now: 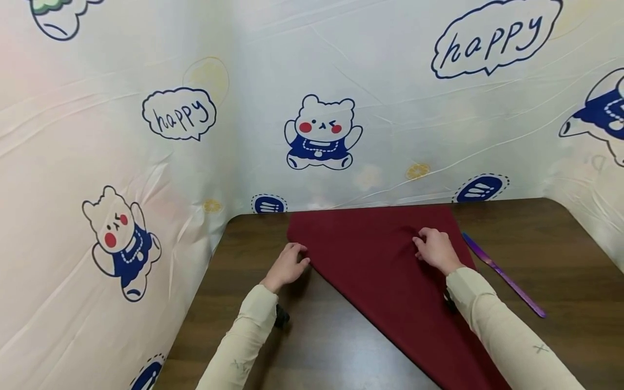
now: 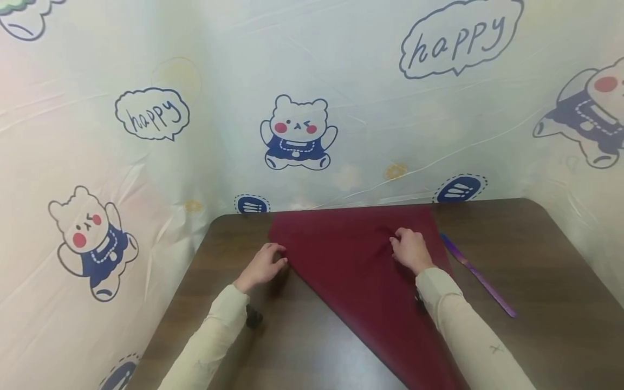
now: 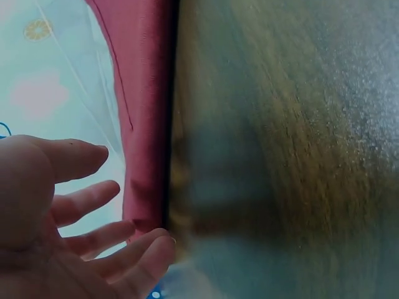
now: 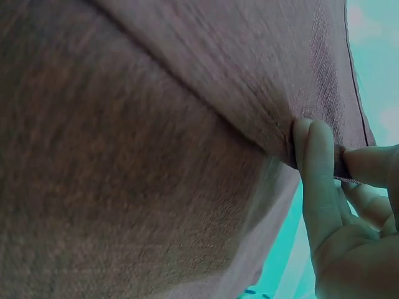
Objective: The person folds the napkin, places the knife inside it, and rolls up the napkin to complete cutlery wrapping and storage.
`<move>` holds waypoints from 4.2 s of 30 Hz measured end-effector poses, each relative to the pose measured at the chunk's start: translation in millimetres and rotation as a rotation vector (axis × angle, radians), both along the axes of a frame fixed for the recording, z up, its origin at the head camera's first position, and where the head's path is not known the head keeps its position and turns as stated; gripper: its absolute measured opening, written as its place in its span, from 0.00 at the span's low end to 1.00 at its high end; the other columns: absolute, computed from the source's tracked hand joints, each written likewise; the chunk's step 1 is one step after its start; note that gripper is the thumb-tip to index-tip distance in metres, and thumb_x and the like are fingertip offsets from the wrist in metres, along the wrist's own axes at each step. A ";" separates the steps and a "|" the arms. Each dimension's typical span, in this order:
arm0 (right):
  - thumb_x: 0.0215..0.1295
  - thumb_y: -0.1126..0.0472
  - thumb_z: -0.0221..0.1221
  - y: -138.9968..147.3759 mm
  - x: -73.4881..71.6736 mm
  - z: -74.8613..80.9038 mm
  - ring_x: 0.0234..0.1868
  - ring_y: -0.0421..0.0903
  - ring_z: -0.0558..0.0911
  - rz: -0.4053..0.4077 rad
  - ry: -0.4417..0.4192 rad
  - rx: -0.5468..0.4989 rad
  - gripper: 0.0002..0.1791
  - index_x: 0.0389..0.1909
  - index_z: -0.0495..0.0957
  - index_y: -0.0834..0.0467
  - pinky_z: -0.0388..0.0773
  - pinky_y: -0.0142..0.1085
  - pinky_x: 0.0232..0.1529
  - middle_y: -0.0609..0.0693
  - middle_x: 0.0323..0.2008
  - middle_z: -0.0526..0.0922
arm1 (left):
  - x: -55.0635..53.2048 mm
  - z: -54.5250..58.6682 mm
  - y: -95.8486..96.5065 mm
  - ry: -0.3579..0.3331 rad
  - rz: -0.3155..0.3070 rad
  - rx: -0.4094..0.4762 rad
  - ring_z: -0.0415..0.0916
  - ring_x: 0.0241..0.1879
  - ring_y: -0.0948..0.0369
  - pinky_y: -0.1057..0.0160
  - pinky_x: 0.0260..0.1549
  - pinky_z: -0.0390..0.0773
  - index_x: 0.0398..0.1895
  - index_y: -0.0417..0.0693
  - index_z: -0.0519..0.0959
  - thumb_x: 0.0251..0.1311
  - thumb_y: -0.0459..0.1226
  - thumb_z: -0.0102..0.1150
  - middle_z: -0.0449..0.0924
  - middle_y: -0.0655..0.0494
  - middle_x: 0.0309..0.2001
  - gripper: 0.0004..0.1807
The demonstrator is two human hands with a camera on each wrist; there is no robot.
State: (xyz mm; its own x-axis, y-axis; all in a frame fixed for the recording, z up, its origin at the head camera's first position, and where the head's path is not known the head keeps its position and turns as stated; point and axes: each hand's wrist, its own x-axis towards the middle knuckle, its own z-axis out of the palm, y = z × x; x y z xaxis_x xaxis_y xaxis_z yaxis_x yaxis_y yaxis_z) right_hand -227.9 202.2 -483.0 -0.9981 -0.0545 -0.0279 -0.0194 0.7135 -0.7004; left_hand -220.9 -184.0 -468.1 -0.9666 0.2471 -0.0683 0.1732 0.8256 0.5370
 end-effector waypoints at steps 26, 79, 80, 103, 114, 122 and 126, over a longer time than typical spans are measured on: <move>0.70 0.59 0.50 37.6 -34.7 -2.2 0.20 0.41 0.81 -0.110 0.018 0.077 0.16 0.44 0.77 0.69 0.74 0.34 0.28 0.50 0.19 0.83 | -3.0 -7.6 17.4 -0.052 -0.056 -0.071 0.58 0.67 0.35 0.42 0.63 0.64 0.66 0.39 0.67 0.66 0.39 0.54 0.53 0.36 0.72 0.27; 0.67 0.56 0.49 89.6 -75.9 -13.2 0.48 0.76 0.72 -0.268 0.017 0.174 0.22 0.45 0.76 0.72 0.70 0.62 0.49 0.74 0.45 0.77 | -0.2 -13.0 66.6 -0.038 -0.295 -0.378 0.53 0.74 0.48 0.40 0.64 0.62 0.75 0.62 0.57 0.68 0.48 0.51 0.45 0.54 0.78 0.32; 0.67 0.55 0.49 89.9 -76.2 -13.0 0.48 0.76 0.72 -0.271 0.012 0.171 0.22 0.45 0.76 0.72 0.70 0.62 0.49 0.75 0.46 0.77 | -0.4 -13.7 66.9 -0.038 -0.296 -0.383 0.52 0.74 0.48 0.40 0.64 0.62 0.75 0.62 0.57 0.68 0.48 0.51 0.45 0.54 0.78 0.32; 0.67 0.56 0.47 91.2 -79.1 -15.7 0.51 0.76 0.70 -0.313 -0.019 0.146 0.22 0.46 0.74 0.73 0.69 0.62 0.53 0.76 0.49 0.74 | -0.4 -13.7 74.9 -0.043 -0.307 -0.395 0.49 0.75 0.48 0.38 0.65 0.60 0.75 0.61 0.55 0.69 0.48 0.51 0.43 0.54 0.78 0.33; 0.59 0.60 0.50 98.2 -90.5 -23.0 0.47 0.76 0.73 -0.244 -0.037 0.190 0.16 0.38 0.75 0.71 0.72 0.62 0.47 0.76 0.44 0.76 | -1.4 -11.7 78.4 -0.053 -0.300 -0.411 0.49 0.75 0.48 0.39 0.65 0.60 0.75 0.62 0.55 0.69 0.50 0.50 0.44 0.56 0.78 0.33; 0.60 0.58 0.50 94.7 -87.5 -17.4 0.49 0.75 0.73 -0.183 -0.085 0.206 0.21 0.47 0.76 0.71 0.72 0.61 0.48 0.76 0.48 0.75 | -1.5 -13.8 81.8 -0.047 -0.300 -0.425 0.48 0.75 0.49 0.41 0.67 0.58 0.73 0.60 0.60 0.69 0.53 0.47 0.51 0.55 0.76 0.30; 0.60 0.58 0.49 91.0 -86.2 -13.7 0.49 0.74 0.74 -0.141 -0.084 0.226 0.24 0.48 0.76 0.72 0.72 0.61 0.49 0.76 0.49 0.76 | -1.6 -15.2 82.9 -0.038 -0.301 -0.438 0.48 0.76 0.51 0.42 0.67 0.58 0.72 0.59 0.62 0.70 0.54 0.46 0.54 0.55 0.75 0.30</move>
State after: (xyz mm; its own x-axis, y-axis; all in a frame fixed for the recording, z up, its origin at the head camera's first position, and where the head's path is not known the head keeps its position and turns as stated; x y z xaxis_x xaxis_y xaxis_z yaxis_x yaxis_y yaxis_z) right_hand -314.2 293.2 -496.7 -0.9891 0.1021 -0.1065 0.1428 0.8433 -0.5182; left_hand -222.6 -101.2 -483.3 -0.8520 0.4539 -0.2608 0.4245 0.8906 0.1633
